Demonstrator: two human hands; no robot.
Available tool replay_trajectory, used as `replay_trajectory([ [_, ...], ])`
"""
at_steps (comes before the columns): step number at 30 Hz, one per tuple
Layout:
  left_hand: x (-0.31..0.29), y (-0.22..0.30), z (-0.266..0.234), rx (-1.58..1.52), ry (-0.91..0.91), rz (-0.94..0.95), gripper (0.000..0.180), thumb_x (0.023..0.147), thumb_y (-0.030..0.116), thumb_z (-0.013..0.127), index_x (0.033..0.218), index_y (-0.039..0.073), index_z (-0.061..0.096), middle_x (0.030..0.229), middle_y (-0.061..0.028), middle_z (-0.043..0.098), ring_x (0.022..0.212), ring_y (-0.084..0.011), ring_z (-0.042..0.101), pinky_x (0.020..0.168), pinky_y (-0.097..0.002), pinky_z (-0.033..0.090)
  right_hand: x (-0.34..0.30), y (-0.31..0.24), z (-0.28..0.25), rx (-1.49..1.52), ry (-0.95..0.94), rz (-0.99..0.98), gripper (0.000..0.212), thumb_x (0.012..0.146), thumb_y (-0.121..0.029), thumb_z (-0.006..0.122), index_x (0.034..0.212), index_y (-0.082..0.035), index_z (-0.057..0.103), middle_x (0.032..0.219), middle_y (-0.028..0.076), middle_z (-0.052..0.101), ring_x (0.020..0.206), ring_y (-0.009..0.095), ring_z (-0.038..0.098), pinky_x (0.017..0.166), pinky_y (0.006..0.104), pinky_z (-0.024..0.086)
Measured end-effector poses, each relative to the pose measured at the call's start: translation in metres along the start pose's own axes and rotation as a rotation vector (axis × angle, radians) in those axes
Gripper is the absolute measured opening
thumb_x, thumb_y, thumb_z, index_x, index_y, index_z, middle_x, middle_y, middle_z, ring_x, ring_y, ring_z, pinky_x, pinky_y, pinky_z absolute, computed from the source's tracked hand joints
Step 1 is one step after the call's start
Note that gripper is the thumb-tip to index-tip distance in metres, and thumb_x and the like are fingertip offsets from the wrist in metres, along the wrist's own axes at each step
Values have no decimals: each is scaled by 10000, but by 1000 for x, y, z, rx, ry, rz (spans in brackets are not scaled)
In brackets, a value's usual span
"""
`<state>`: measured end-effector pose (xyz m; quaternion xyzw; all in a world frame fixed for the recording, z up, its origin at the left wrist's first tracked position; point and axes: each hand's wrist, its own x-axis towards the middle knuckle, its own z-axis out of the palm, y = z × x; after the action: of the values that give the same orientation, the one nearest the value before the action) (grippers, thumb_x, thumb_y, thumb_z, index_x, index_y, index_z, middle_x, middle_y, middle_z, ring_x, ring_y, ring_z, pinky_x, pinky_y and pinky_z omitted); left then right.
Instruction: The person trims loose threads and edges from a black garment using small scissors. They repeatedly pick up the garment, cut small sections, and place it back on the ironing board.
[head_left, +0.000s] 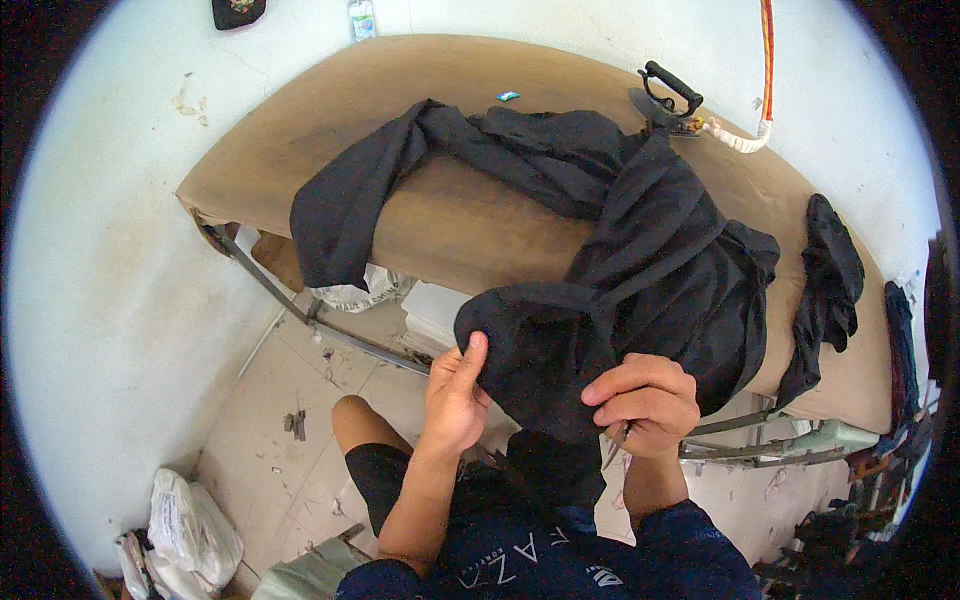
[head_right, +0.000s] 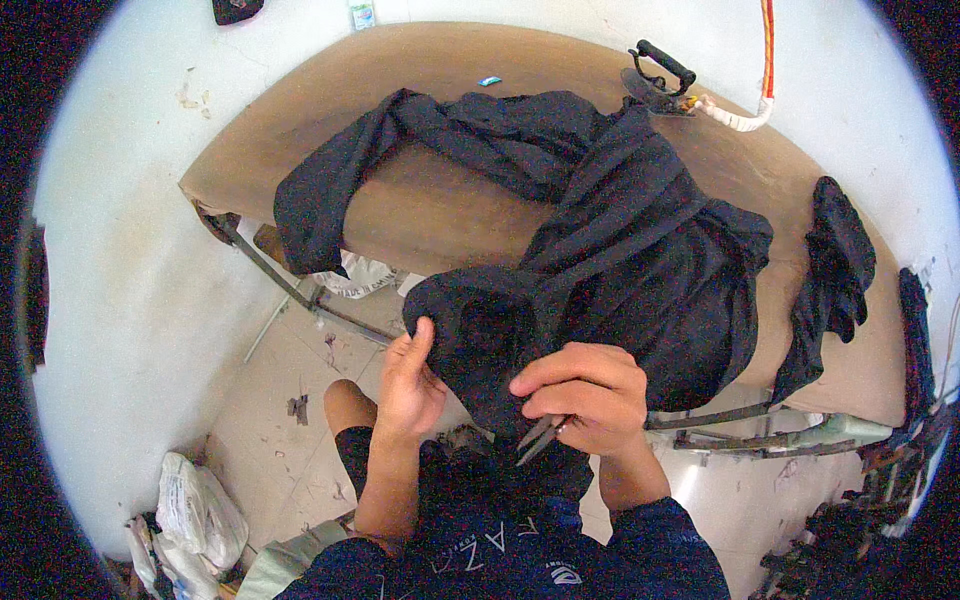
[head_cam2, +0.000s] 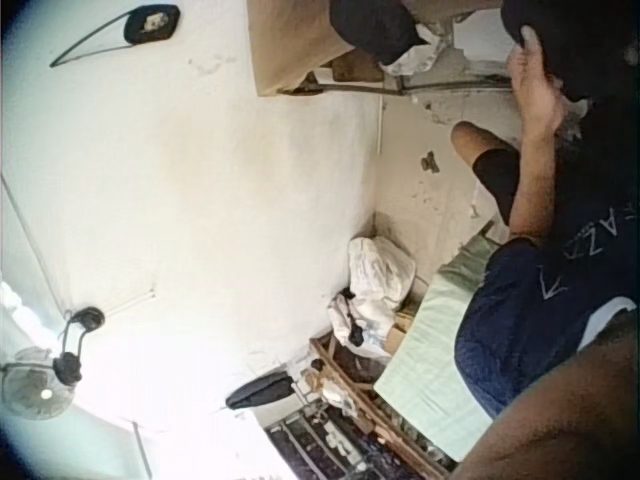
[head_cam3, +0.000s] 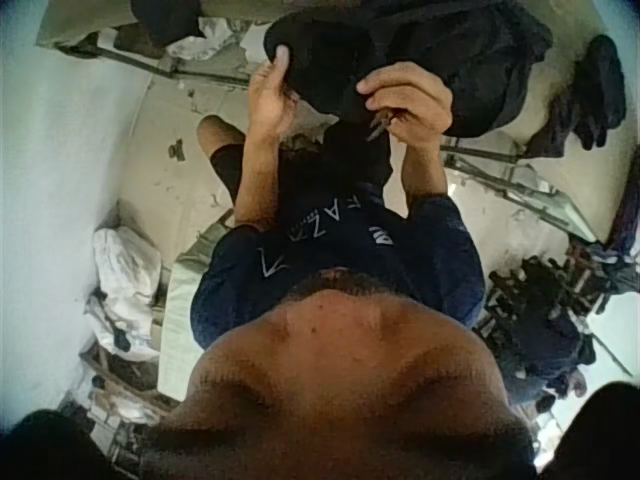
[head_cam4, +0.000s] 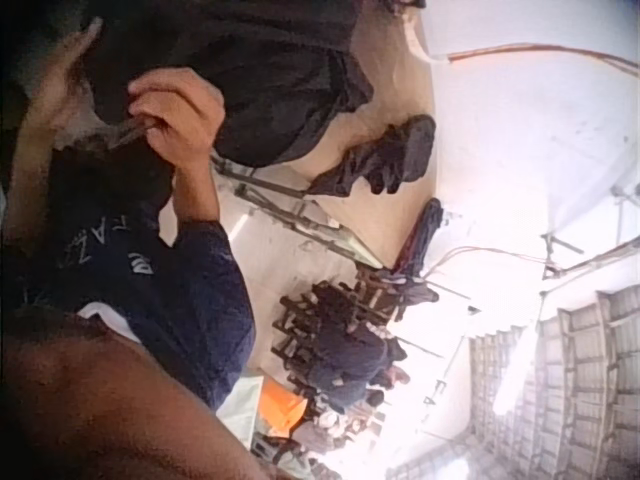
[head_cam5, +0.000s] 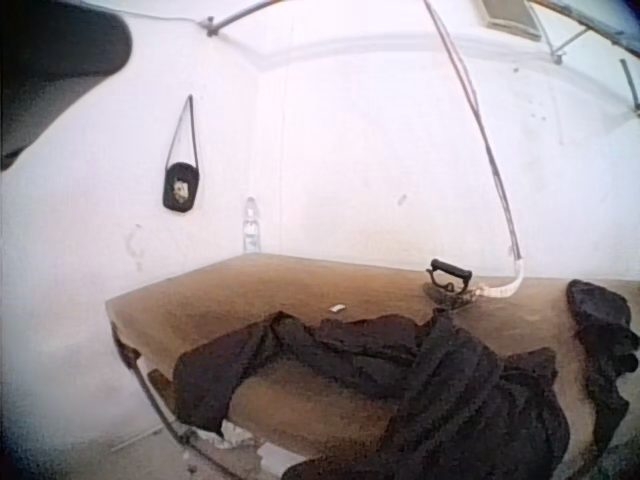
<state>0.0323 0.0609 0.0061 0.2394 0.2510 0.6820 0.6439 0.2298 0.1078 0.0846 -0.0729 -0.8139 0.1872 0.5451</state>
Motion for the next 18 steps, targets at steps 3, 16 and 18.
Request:
replay_trajectory([
  [3,0,10,12,-108,50,59,389,1028,301,467,1193,-28,593,1165,-137,665,1038,-241,664,905,-376,538,-15,1,-10,-49,-47,53,139,594,-17,711,708,-86,675,815,72,713,559,164,630,472,264,466],
  [16,13,30,24,-572,-121,-156,459,1042,346,369,1322,17,525,1331,-162,576,1239,-330,538,1082,-486,389,-33,3,-23,-177,52,102,183,561,64,675,695,-56,641,807,107,708,635,203,680,519,270,512],
  [18,15,30,16,-682,-174,-199,461,1041,336,362,1336,18,517,1351,-164,560,1268,-331,513,1110,-487,356,-34,3,-24,-198,62,107,178,565,65,677,689,-58,640,810,106,709,646,206,683,534,274,519],
])
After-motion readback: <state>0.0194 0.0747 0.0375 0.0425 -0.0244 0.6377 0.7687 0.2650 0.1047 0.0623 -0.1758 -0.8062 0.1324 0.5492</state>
